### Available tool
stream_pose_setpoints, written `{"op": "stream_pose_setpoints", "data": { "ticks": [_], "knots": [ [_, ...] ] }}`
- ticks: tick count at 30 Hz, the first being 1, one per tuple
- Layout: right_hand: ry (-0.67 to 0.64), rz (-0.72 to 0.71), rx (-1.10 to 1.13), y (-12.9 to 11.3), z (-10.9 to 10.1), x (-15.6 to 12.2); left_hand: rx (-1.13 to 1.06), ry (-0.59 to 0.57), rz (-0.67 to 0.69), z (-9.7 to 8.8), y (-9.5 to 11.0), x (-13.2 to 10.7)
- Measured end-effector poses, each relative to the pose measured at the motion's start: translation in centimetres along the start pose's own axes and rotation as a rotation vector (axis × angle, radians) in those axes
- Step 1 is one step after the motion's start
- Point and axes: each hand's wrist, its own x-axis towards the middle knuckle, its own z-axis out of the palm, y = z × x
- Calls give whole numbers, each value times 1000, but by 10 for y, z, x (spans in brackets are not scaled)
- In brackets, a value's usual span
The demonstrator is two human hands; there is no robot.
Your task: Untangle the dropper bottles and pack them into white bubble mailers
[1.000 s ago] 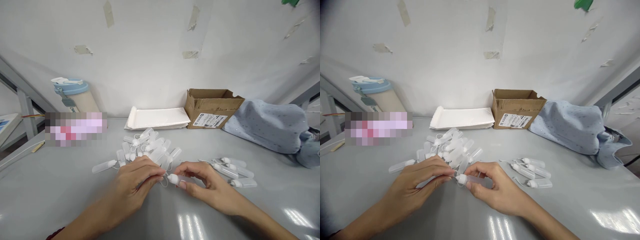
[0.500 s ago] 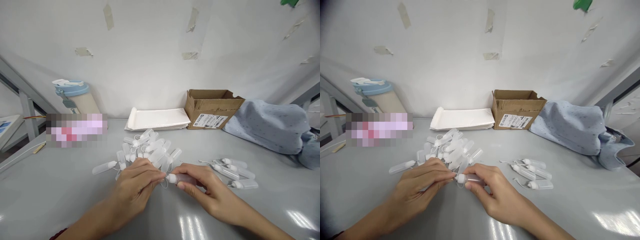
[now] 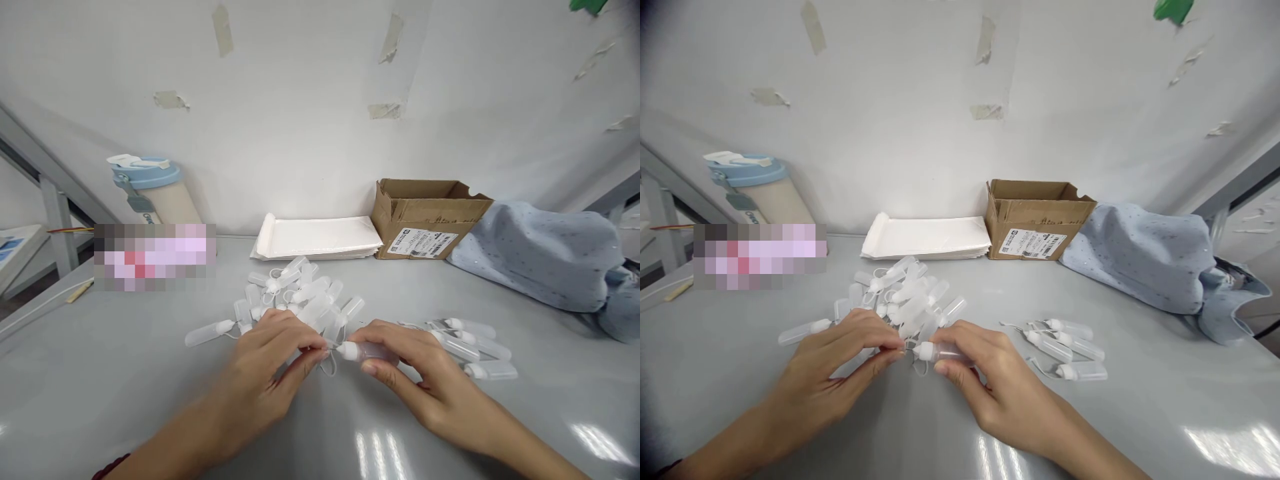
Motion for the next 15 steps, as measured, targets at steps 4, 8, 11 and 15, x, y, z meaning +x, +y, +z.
{"op": "stream_pose_setpoints", "data": {
  "ticks": [4, 8, 11, 15],
  "knots": [
    [-18, -47, -26, 0, 0, -3, -52, -14, 42, 3, -1, -4],
    [5, -97, -33, 2, 1, -4, -56, -52, 75, 5, -2, -8],
    [4, -121, 9, 3, 4, -5, -58, -22, 88, 6, 0, -6],
    [17, -155, 26, 6, 7, -6, -65, 0, 89, 7, 3, -3]
  ]
}}
